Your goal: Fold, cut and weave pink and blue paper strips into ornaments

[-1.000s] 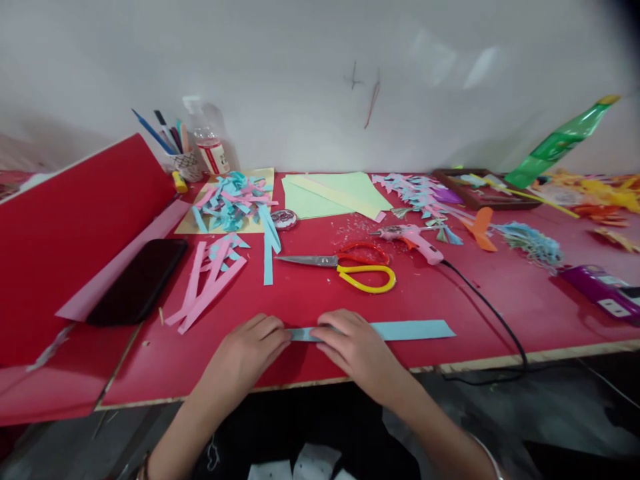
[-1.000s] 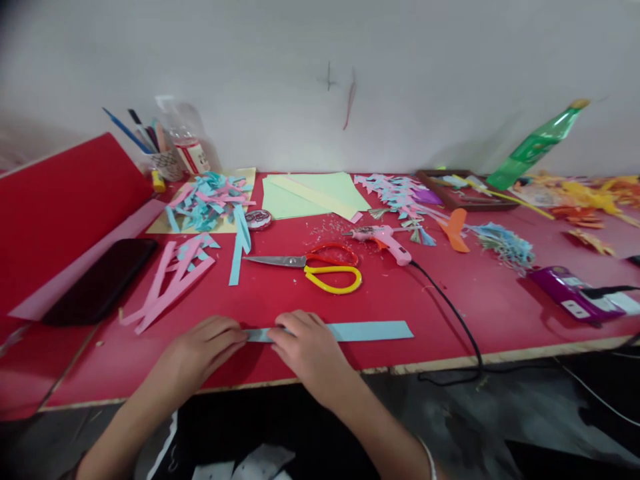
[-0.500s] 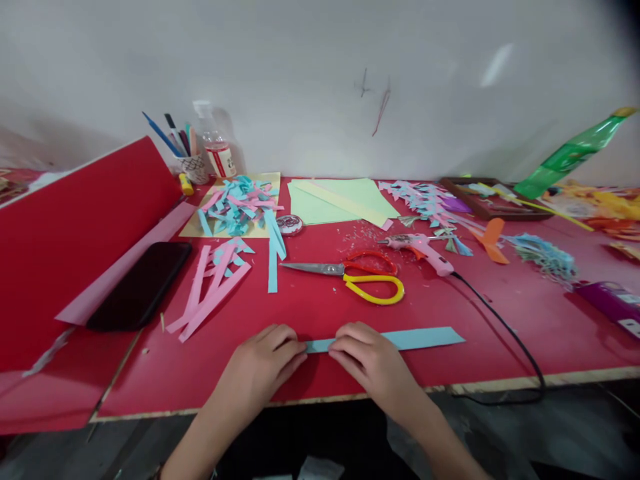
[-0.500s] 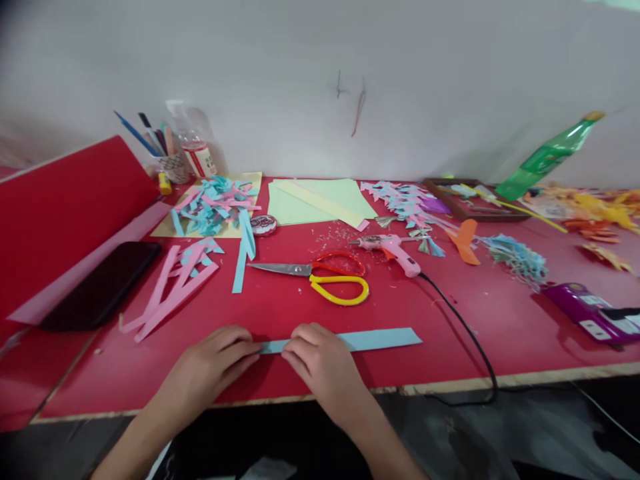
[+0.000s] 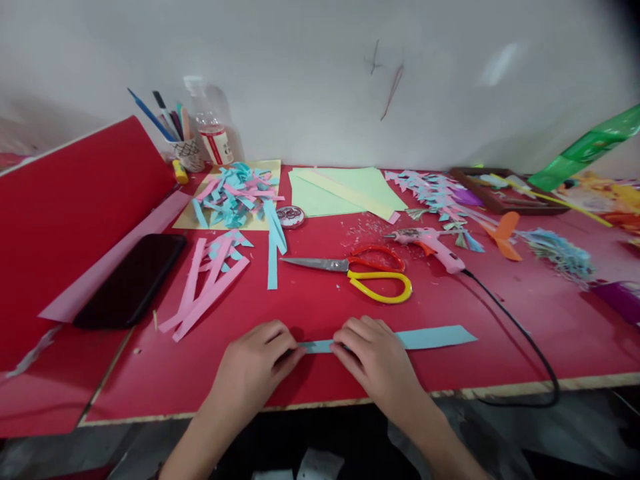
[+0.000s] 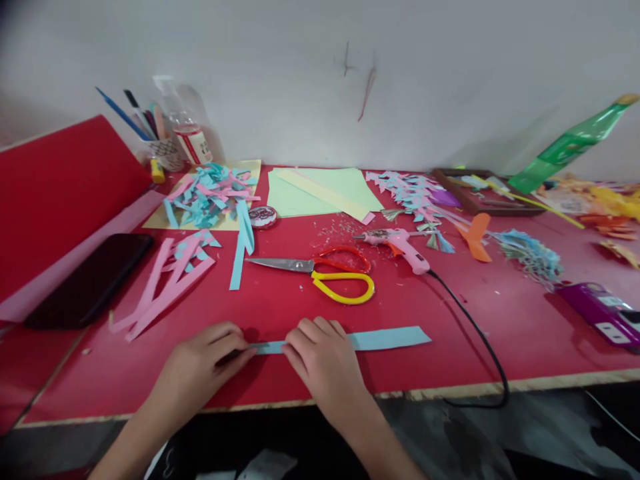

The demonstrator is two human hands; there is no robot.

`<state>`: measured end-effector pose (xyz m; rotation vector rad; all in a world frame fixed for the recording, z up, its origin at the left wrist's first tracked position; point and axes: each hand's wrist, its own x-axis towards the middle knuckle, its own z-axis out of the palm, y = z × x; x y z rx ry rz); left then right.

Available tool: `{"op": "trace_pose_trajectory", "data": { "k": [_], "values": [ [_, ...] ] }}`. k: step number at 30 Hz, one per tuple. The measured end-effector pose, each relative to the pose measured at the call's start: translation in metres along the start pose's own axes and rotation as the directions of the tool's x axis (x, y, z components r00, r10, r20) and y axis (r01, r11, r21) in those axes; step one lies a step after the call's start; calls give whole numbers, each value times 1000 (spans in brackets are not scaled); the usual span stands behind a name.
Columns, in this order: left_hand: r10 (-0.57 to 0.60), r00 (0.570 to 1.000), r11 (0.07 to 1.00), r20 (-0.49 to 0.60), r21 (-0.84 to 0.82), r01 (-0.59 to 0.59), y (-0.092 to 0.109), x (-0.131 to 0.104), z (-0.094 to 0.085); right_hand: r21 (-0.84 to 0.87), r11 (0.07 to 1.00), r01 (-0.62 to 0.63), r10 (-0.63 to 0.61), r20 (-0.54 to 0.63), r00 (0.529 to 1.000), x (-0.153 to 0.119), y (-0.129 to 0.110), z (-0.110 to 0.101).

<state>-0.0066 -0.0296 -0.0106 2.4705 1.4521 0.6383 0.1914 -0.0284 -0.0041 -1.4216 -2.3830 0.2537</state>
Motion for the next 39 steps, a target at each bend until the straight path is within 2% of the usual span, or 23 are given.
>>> {"op": "trace_pose_trajectory", "data": {
  "k": [7, 15, 24, 39],
  "values": [
    [8, 1000, 1000, -8, 24, -8, -1, 2, 0, -22, 999, 43, -42, 53, 998, 5, 1, -2],
    [-19, 1000, 1000, 24, 5, 19, -1, 3, -2, 20, 999, 37, -38, 34, 999, 3, 1, -1],
    [-124, 992, 992, -25, 32, 125, -2, -8, -5, 59, 997, 42, -44, 50, 998, 3, 5, -2],
    [-142, 990, 990, -9, 4, 142, -1, -4, -4, -84, 992, 98, -86, 132, 987, 13, 5, -8]
  ]
}}
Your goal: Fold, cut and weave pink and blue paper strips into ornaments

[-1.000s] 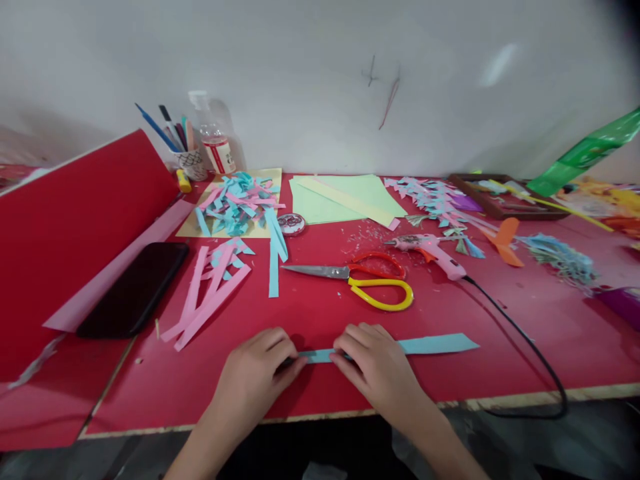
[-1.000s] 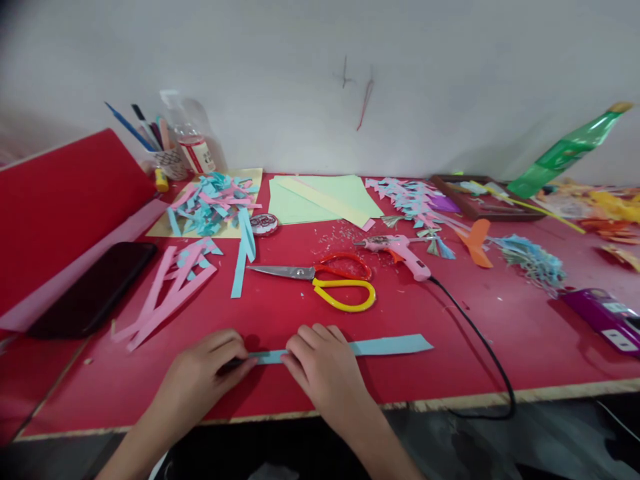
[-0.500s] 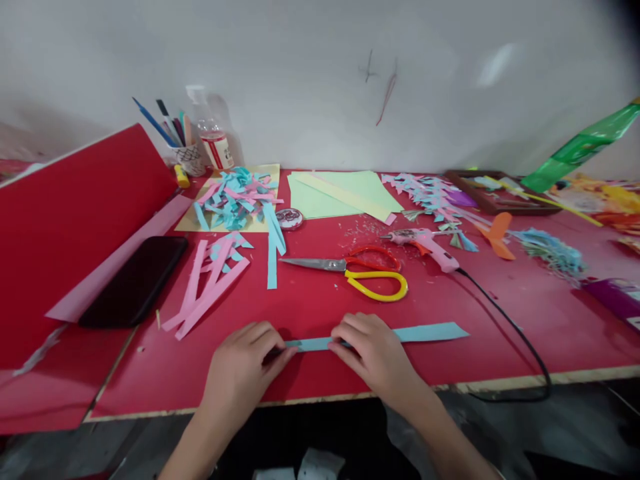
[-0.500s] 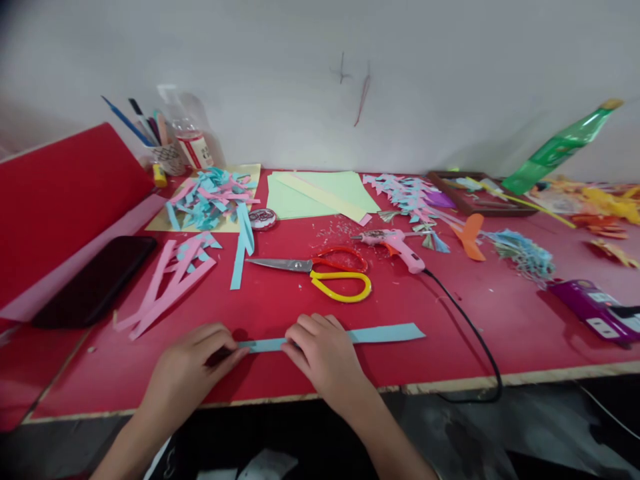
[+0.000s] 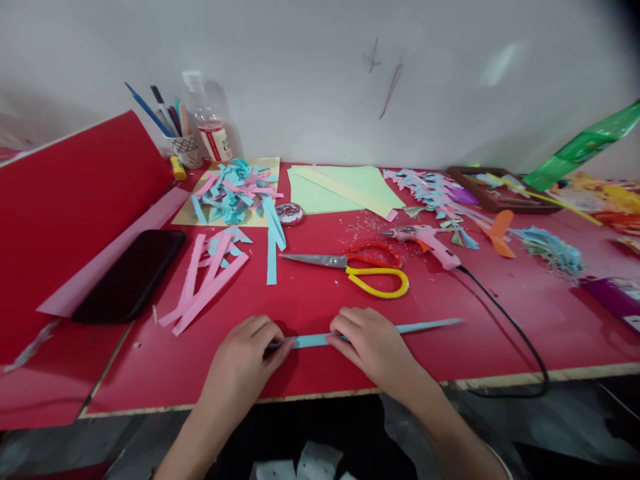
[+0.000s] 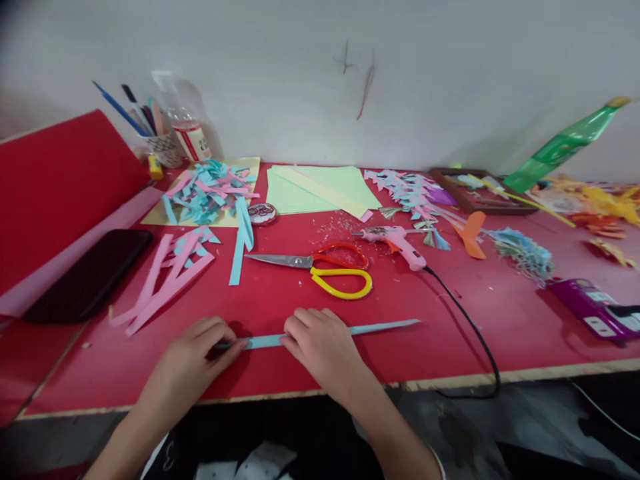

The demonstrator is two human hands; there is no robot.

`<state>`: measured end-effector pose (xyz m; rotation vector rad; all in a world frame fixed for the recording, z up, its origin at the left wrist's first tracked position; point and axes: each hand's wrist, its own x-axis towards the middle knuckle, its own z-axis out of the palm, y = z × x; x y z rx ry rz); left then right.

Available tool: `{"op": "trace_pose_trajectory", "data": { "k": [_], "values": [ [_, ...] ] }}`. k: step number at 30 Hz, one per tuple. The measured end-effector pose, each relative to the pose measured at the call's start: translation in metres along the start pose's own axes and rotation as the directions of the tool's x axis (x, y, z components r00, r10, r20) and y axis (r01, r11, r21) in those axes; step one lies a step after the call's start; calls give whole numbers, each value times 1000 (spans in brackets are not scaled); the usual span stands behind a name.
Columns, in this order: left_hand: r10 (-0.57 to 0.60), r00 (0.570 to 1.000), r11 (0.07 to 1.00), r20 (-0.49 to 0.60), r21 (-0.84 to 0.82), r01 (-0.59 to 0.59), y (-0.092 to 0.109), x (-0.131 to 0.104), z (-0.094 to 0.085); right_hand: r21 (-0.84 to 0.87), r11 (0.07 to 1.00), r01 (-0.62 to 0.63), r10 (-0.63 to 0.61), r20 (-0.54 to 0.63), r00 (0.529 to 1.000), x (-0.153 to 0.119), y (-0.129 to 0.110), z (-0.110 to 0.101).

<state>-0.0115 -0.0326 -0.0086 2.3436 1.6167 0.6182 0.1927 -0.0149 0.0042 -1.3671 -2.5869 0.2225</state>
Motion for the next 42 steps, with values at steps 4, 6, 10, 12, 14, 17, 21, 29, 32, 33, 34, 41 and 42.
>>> {"op": "trace_pose_trajectory", "data": {
  "k": [4, 6, 10, 12, 14, 17, 21, 29, 32, 33, 34, 41, 42],
  "values": [
    [-38, 999, 999, 1, 25, 38, -2, -3, -1, -9, 1000, -2, 2, 13, 1000, 1, 0, -1],
    [-58, 998, 998, 7, 10, 57, -5, -5, -2, -7, 1000, -4, 4, 21, 1000, 1, -1, -1],
    [-85, 996, 995, 19, -45, 85, -11, -10, -6, -13, 1000, -7, 8, 19, 1000, 1, -1, 1],
    [-88, 996, 994, 15, -64, 89, -12, -12, -8, -13, 1000, -5, 6, 18, 1000, 1, -1, 1],
    [-97, 995, 991, 20, -94, 99, -13, -13, -9, -5, 1000, -1, 1, 18, 1000, 0, -1, 1],
    [-114, 993, 983, 16, -144, 115, -13, -14, -10, 13, 1000, 5, -5, 18, 1000, 0, -1, 2],
    [-92, 996, 986, 8, -141, 93, -14, -15, -10, 28, 1000, 4, -5, 17, 1000, 0, 0, 3],
    [12, 996, 996, -92, -84, -19, -13, -21, -11, 44, 995, 85, -83, -57, 995, -5, 0, 4],
    [72, 991, 997, -116, -25, -75, -12, -23, -11, 39, 987, 154, -149, -107, 983, -8, -2, 4],
    [91, 989, 996, -118, 2, -91, -12, -24, -10, 50, 984, 171, -164, -121, 979, -9, -2, 4],
    [106, 987, 994, -122, 28, -104, -12, -24, -10, 67, 981, 182, -172, -129, 976, -9, -1, 4],
    [63, 991, 991, -119, 126, -48, -9, -21, -10, 204, 969, 142, -123, -104, 987, -6, 3, 9],
    [59, 993, 993, -100, 112, -48, -8, -20, -10, 222, 967, 128, -108, -101, 989, -5, 2, 9]
  ]
}}
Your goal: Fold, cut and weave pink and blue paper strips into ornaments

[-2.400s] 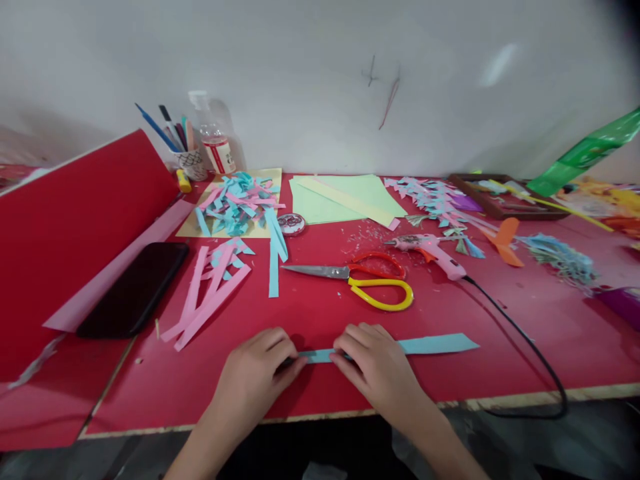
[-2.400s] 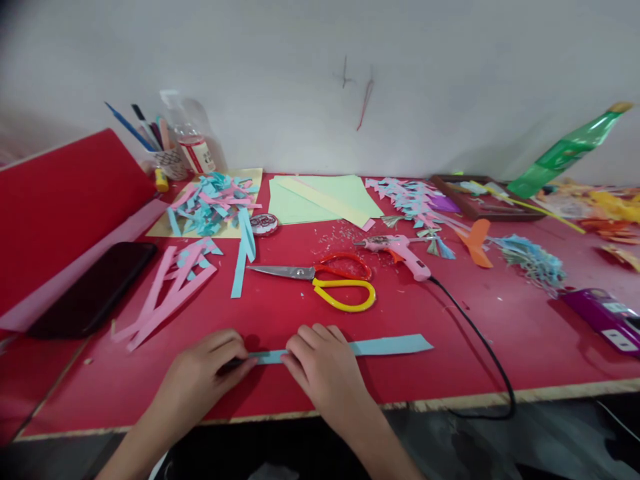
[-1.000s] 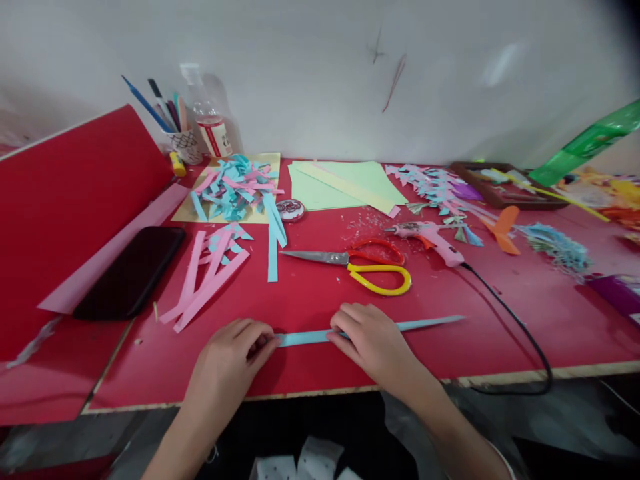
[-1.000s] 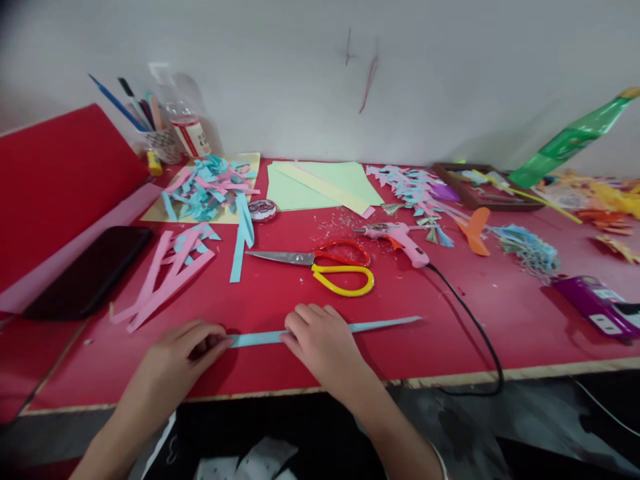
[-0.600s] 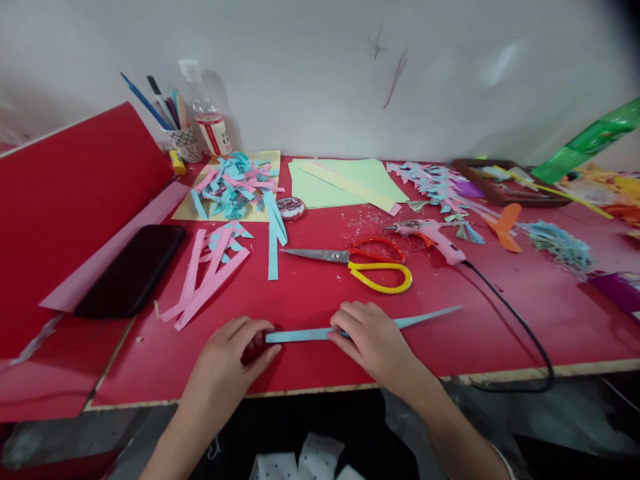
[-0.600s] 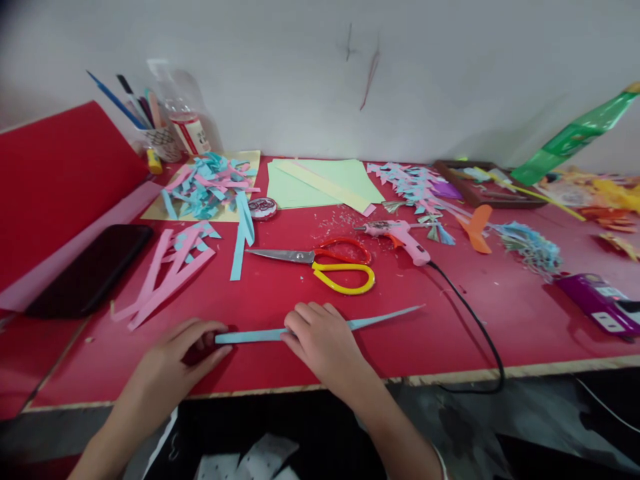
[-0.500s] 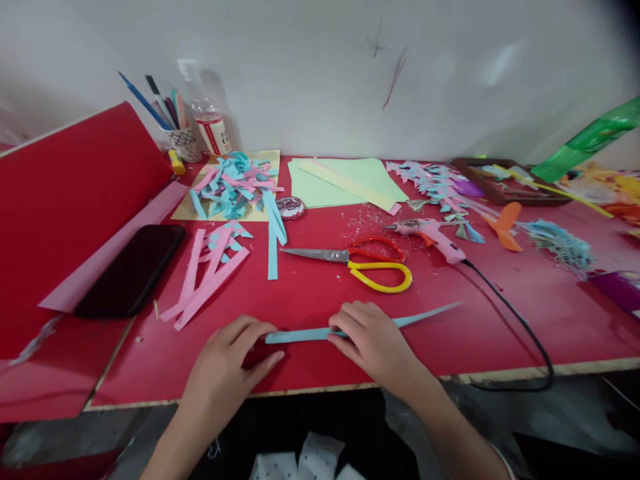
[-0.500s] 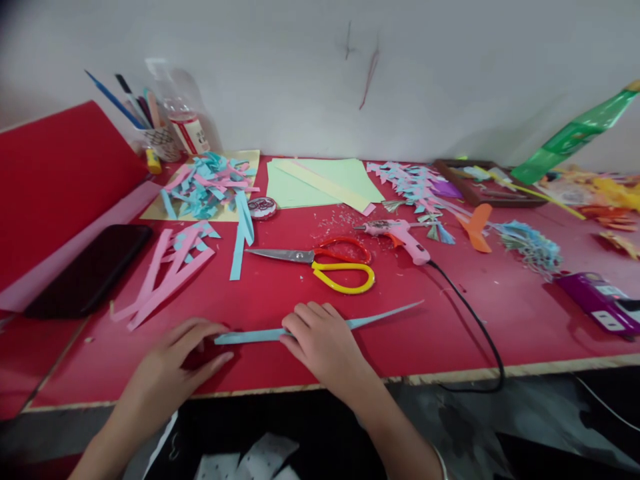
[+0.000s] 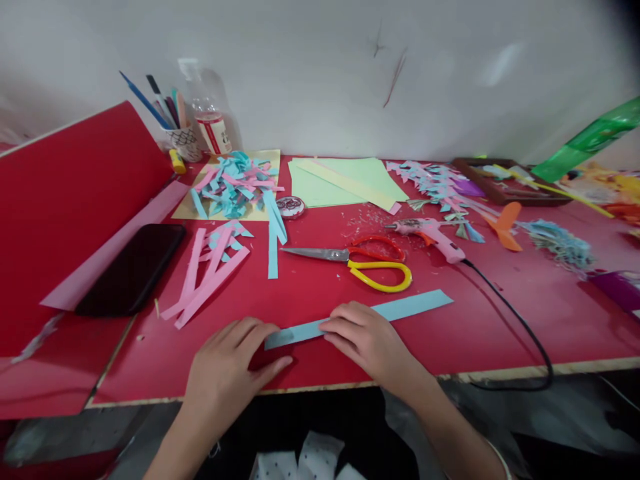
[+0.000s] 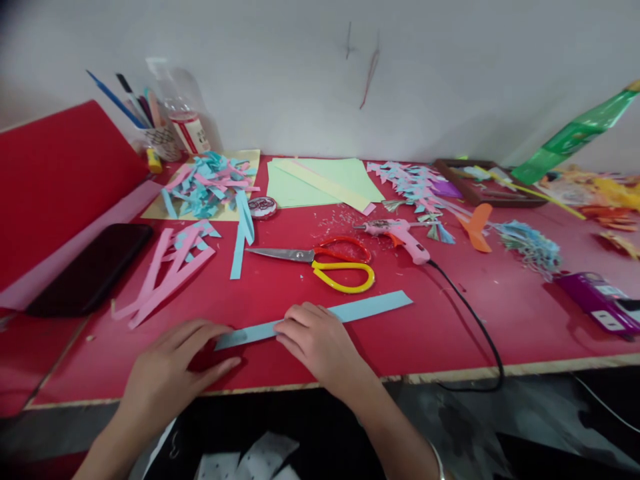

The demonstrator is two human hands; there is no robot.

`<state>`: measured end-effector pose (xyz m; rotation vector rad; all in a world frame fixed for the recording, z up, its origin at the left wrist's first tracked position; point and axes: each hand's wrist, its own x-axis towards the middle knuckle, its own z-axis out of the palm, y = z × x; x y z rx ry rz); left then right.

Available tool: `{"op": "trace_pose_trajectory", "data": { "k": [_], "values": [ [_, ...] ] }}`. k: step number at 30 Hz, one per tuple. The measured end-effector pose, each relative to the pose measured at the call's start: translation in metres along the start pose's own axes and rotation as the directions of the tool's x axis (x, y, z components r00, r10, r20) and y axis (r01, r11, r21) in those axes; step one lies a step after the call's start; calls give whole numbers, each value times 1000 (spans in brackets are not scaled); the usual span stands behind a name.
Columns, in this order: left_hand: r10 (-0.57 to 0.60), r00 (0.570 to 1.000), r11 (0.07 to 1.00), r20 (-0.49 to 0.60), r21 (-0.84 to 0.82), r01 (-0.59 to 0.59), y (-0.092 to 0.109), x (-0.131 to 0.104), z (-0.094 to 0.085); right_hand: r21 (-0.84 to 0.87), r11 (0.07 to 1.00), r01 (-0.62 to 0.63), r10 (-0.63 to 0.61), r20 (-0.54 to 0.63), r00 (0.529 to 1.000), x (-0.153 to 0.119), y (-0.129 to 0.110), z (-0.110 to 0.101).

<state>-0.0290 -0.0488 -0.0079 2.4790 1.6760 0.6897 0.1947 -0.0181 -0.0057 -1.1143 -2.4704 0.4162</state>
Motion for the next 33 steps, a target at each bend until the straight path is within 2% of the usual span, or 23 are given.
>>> {"op": "trace_pose_trajectory", "data": {
  "k": [5, 14, 23, 33],
  "values": [
    [-46, 998, 997, 47, -65, 49, 5, 6, 2, 3, 997, -82, 82, 2, 997, 8, -8, -1],
    [-78, 990, 996, 118, -28, 82, 10, 13, 8, -76, 975, -207, 205, -39, 978, 12, -18, 2],
    [-96, 987, 995, 133, -25, 100, 8, 15, 10, -160, 962, -219, 208, -85, 974, 16, -17, 3],
    [-127, 978, 991, 163, -24, 133, 10, 16, 10, -264, 943, -204, 191, -72, 979, 20, -16, 1]
  ]
}}
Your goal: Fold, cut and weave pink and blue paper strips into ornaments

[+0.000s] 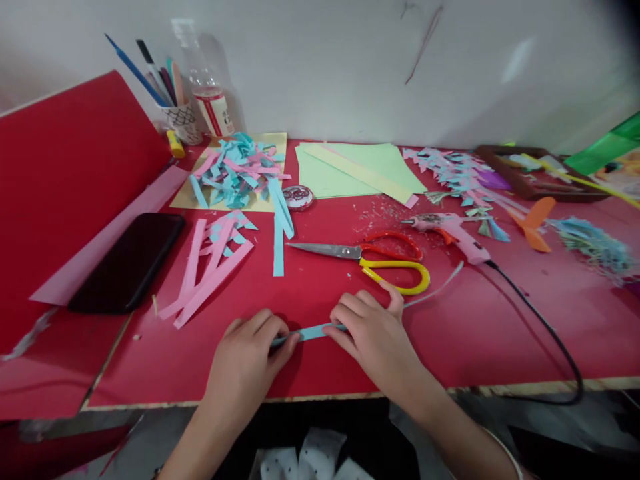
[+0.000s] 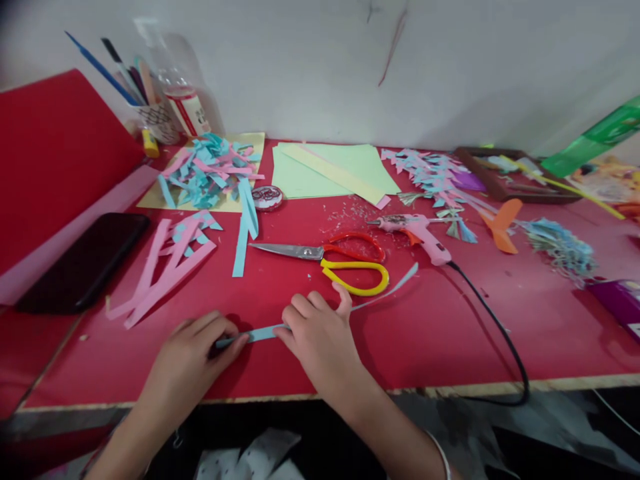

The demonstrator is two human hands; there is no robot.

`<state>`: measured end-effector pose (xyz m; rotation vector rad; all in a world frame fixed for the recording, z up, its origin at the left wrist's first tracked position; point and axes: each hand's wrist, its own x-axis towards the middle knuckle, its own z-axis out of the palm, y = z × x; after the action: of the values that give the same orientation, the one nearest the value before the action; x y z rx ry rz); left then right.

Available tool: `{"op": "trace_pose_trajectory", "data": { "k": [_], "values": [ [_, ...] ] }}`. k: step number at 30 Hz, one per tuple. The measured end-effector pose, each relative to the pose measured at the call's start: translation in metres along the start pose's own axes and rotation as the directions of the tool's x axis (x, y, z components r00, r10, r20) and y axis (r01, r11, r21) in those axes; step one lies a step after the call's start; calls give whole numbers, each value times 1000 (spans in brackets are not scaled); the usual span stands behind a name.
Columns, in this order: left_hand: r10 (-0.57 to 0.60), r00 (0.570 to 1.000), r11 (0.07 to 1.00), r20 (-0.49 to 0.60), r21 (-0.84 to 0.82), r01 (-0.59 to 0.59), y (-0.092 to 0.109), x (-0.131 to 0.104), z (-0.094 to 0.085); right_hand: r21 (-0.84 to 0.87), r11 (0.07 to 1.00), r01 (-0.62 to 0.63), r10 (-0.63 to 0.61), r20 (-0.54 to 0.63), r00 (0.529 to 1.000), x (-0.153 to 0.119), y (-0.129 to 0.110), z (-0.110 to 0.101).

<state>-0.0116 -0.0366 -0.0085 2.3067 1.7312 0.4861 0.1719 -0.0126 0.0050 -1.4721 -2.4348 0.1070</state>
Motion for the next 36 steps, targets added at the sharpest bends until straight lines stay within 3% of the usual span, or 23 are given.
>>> {"op": "trace_pose_trajectory", "data": {
  "k": [5, 12, 19, 25, 28, 31, 34, 36],
  "values": [
    [-13, 999, 1000, -35, 23, 13, -3, -2, -1, -19, 999, 30, -30, 0, 1000, 1, 5, 1],
    [-63, 997, 998, -51, -4, 62, -9, -8, -9, -45, 998, -38, 37, -27, 999, -11, 26, -6],
    [-103, 994, 995, -33, 14, 103, -9, -12, -10, 2, 996, -85, 85, -36, 996, -25, 53, -14],
    [-57, 997, 998, -57, 20, 58, -14, -13, -7, 105, 993, -62, 66, -36, 997, -30, 66, -13],
    [16, 995, 999, -94, 47, -12, -11, -13, -8, 129, 991, -27, 36, -66, 997, -31, 62, -13],
    [143, 984, 985, -104, 114, -131, 5, -9, -7, 154, 988, 33, -19, -90, 996, -32, 47, -11],
    [270, 962, 959, -24, 93, -267, 27, 1, -2, 177, 981, 73, -60, -79, 995, -32, 26, -5],
    [278, 960, 959, 26, 51, -279, 37, 7, 3, 189, 979, 79, -67, -68, 995, -31, 17, -1]
  ]
}}
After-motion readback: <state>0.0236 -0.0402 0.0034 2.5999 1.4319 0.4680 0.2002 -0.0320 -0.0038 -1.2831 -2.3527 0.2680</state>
